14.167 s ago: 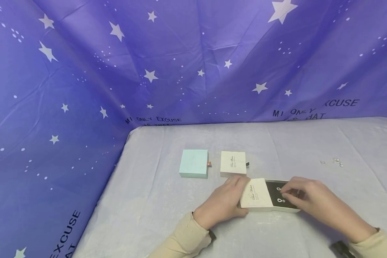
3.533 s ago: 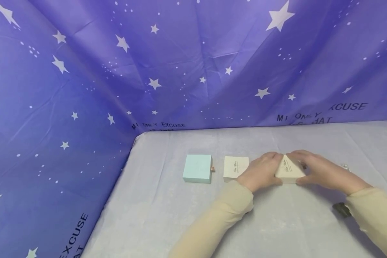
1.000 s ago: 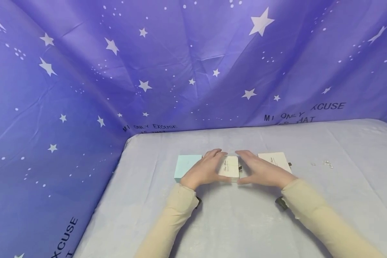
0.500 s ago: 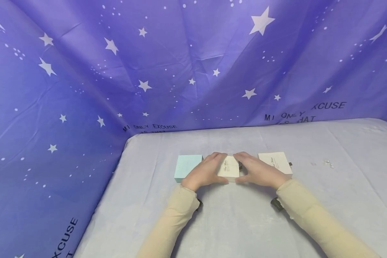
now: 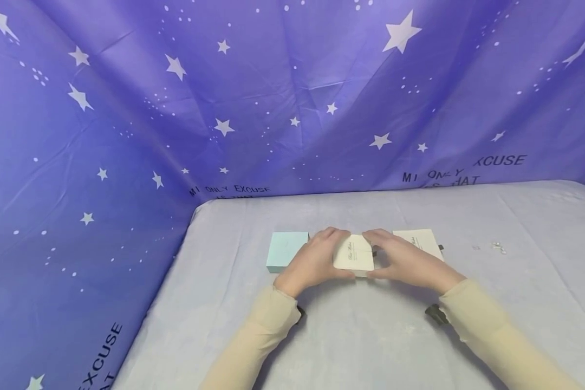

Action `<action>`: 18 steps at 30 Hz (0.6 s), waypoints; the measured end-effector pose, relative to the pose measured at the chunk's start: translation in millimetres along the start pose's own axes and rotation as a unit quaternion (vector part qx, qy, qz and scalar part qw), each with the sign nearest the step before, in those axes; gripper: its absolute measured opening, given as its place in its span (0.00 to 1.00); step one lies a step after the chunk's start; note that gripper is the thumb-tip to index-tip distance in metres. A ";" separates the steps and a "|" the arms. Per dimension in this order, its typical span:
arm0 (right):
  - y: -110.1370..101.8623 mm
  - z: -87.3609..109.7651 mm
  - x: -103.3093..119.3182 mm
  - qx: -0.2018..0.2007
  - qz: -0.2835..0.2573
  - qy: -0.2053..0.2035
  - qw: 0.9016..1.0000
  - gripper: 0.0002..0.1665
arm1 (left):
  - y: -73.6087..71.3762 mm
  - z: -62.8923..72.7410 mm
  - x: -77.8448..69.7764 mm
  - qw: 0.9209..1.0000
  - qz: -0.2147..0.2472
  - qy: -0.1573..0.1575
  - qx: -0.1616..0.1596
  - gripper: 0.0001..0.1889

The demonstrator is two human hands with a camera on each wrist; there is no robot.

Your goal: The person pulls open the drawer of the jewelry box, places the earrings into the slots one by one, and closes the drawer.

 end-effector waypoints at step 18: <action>-2.8 41.6 19.8 -0.003 0.026 -0.046 0.999 0.44 | -1.4 32.9 -38.0 0.998 -0.056 0.038 -0.015 0.44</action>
Point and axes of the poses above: each hand's wrist, its own z-axis away from the middle knuckle, its own y-axis out of the palm, x = y × z, the point moved 8 cm from there along -z, towards the middle knuckle, and after that the axes turned 14 degrees about y, right-handed, at the moved point
